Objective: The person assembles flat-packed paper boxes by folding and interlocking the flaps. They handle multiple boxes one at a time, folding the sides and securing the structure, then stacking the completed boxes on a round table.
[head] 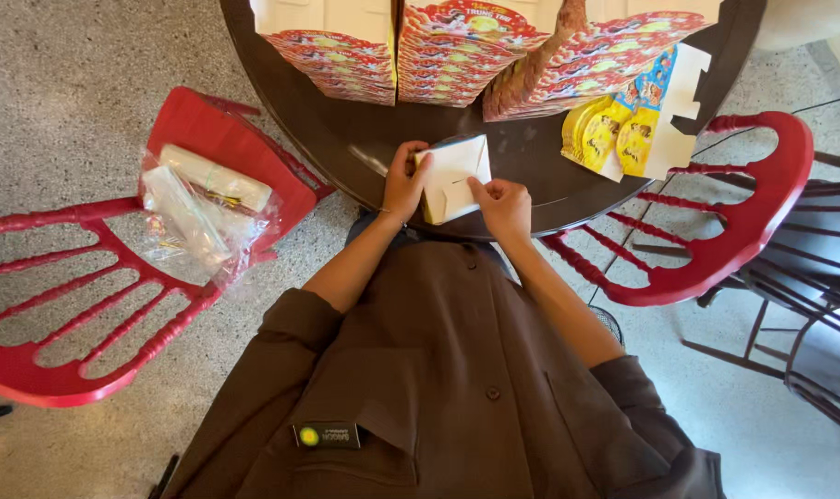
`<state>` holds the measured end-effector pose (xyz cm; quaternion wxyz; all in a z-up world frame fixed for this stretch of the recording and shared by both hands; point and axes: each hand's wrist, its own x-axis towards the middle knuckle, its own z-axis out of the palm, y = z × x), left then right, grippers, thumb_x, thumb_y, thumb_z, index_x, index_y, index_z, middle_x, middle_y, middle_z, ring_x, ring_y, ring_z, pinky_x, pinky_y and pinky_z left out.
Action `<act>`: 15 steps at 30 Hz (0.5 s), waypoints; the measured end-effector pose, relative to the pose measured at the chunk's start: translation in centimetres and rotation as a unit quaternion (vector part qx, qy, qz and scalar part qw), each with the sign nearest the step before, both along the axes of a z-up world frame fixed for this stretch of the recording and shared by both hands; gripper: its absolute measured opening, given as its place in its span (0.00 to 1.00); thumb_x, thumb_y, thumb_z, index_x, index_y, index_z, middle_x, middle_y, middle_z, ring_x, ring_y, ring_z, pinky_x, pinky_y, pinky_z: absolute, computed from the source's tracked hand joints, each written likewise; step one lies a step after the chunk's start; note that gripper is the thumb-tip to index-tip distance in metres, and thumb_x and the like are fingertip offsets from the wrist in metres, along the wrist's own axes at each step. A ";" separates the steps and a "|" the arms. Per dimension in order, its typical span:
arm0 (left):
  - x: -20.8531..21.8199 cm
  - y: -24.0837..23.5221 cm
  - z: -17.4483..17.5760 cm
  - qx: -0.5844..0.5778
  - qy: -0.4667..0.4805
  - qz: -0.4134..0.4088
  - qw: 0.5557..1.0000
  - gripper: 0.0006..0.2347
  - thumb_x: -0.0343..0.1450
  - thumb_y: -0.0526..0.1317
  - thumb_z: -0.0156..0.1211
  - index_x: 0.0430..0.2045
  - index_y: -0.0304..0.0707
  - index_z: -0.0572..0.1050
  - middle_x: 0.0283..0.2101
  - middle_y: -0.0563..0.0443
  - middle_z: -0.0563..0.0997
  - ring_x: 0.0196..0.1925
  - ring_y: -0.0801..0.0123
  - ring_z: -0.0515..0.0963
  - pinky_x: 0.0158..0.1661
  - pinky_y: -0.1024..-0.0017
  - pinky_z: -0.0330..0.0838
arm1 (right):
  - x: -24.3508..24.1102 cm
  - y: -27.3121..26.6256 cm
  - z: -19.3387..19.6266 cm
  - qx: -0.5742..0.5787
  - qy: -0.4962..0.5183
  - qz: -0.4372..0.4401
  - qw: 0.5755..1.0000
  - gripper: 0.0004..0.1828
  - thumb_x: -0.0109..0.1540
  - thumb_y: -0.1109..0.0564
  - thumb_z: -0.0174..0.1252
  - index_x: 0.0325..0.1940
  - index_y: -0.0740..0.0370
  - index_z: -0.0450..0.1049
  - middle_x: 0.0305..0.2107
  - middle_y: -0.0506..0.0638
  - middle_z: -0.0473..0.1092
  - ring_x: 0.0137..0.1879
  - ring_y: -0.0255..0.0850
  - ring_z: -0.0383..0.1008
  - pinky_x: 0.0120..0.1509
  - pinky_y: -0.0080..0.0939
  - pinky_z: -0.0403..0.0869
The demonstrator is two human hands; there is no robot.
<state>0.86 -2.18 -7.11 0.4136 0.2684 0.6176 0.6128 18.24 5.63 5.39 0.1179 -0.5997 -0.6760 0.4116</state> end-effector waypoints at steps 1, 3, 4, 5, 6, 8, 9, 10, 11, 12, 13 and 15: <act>-0.6 0.8 0.0 -0.019 -0.028 -0.019 0.999 0.15 0.76 0.46 0.61 0.50 0.34 0.74 0.37 0.47 0.78 0.36 0.70 0.75 0.37 0.73 0.71 | 0.0 0.5 0.2 0.014 0.001 0.008 1.000 0.23 0.60 0.42 0.67 0.26 0.67 0.79 0.13 0.48 0.69 0.19 0.32 0.68 0.25 0.39 0.65; -2.0 1.7 0.4 -0.057 -0.085 -0.063 0.993 0.15 0.76 0.47 0.64 0.47 0.32 0.77 0.31 0.47 0.78 0.30 0.71 0.74 0.31 0.74 0.69 | 0.2 1.7 0.8 0.035 -0.002 0.027 0.999 0.22 0.60 0.43 0.67 0.28 0.67 0.80 0.13 0.49 0.69 0.20 0.33 0.68 0.26 0.39 0.65; -2.8 1.4 0.6 -0.098 -0.108 -0.102 0.984 0.17 0.74 0.49 0.63 0.49 0.33 0.76 0.34 0.49 0.78 0.32 0.72 0.76 0.30 0.75 0.72 | 0.4 1.7 1.2 0.036 -0.007 0.042 0.998 0.22 0.61 0.43 0.67 0.29 0.67 0.80 0.13 0.49 0.68 0.19 0.33 0.67 0.25 0.39 0.65; -3.8 1.1 0.9 -0.138 -0.130 -0.140 0.972 0.20 0.72 0.51 0.63 0.50 0.34 0.76 0.36 0.50 0.79 0.34 0.74 0.78 0.30 0.76 0.76 | 0.4 1.5 1.5 0.037 -0.012 0.057 0.998 0.21 0.61 0.44 0.67 0.29 0.67 0.80 0.13 0.50 0.68 0.19 0.33 0.67 0.25 0.39 0.64; -4.3 1.0 1.1 -0.177 -0.153 -0.182 0.955 0.22 0.71 0.53 0.63 0.51 0.35 0.76 0.39 0.52 0.80 0.36 0.75 0.81 0.30 0.76 0.80 | 0.6 1.4 2.0 -0.003 -0.002 0.061 0.998 0.21 0.61 0.44 0.67 0.30 0.67 0.79 0.13 0.49 0.68 0.19 0.32 0.67 0.25 0.38 0.65; -4.8 0.9 1.7 -0.258 -0.124 -0.241 0.927 0.29 0.66 0.55 0.64 0.59 0.42 0.66 0.42 0.51 0.80 0.36 0.72 0.82 0.29 0.72 0.80 | 0.5 1.7 3.0 -0.082 0.024 0.069 0.994 0.20 0.62 0.45 0.67 0.30 0.67 0.78 0.14 0.47 0.69 0.19 0.30 0.68 0.24 0.36 0.65; -5.0 1.0 2.0 -0.297 -0.107 -0.268 0.910 0.34 0.63 0.57 0.64 0.62 0.45 0.62 0.44 0.51 0.80 0.37 0.70 0.83 0.29 0.70 0.80 | 0.4 1.7 3.4 -0.098 0.032 0.077 0.992 0.18 0.60 0.46 0.67 0.31 0.66 0.77 0.14 0.45 0.70 0.18 0.29 0.69 0.23 0.35 0.67; -5.0 1.1 2.2 -0.263 -0.106 -0.279 0.917 0.36 0.64 0.58 0.65 0.64 0.43 0.61 0.46 0.46 0.81 0.40 0.68 0.83 0.33 0.69 0.80 | 0.2 1.9 3.8 -0.110 0.039 0.084 0.990 0.17 0.59 0.48 0.68 0.33 0.65 0.77 0.15 0.44 0.70 0.18 0.28 0.70 0.22 0.34 0.68; -4.6 1.2 2.4 -0.228 -0.106 -0.291 0.923 0.38 0.64 0.58 0.67 0.66 0.41 0.60 0.49 0.42 0.81 0.43 0.66 0.83 0.37 0.69 0.79 | 0.1 2.1 4.1 -0.123 0.046 0.091 0.987 0.15 0.58 0.49 0.68 0.34 0.64 0.76 0.15 0.43 0.71 0.18 0.27 0.72 0.21 0.32 0.70; -4.1 1.3 2.4 -0.193 -0.107 -0.303 0.927 0.40 0.64 0.59 0.68 0.68 0.39 0.59 0.51 0.37 0.82 0.46 0.64 0.83 0.41 0.69 0.79 | 0.3 2.1 4.2 -0.121 0.053 0.089 0.987 0.15 0.58 0.50 0.69 0.34 0.65 0.76 0.15 0.44 0.71 0.18 0.27 0.71 0.21 0.32 0.69; -3.5 1.3 2.4 -0.191 -0.091 -0.305 0.929 0.40 0.66 0.60 0.65 0.68 0.39 0.57 0.53 0.38 0.81 0.49 0.62 0.82 0.45 0.68 0.77 | 0.6 2.0 4.1 -0.119 0.059 0.087 0.987 0.15 0.59 0.50 0.69 0.34 0.65 0.77 0.14 0.44 0.71 0.18 0.28 0.70 0.21 0.33 0.68; -2.7 0.7 2.2 -0.188 -0.058 -0.308 0.931 0.39 0.69 0.62 0.60 0.70 0.40 0.53 0.57 0.38 0.78 0.55 0.60 0.81 0.53 0.66 0.74 | 0.9 1.2 3.5 -0.091 0.058 0.091 0.990 0.15 0.60 0.51 0.69 0.34 0.66 0.77 0.14 0.46 0.70 0.18 0.29 0.69 0.22 0.34 0.66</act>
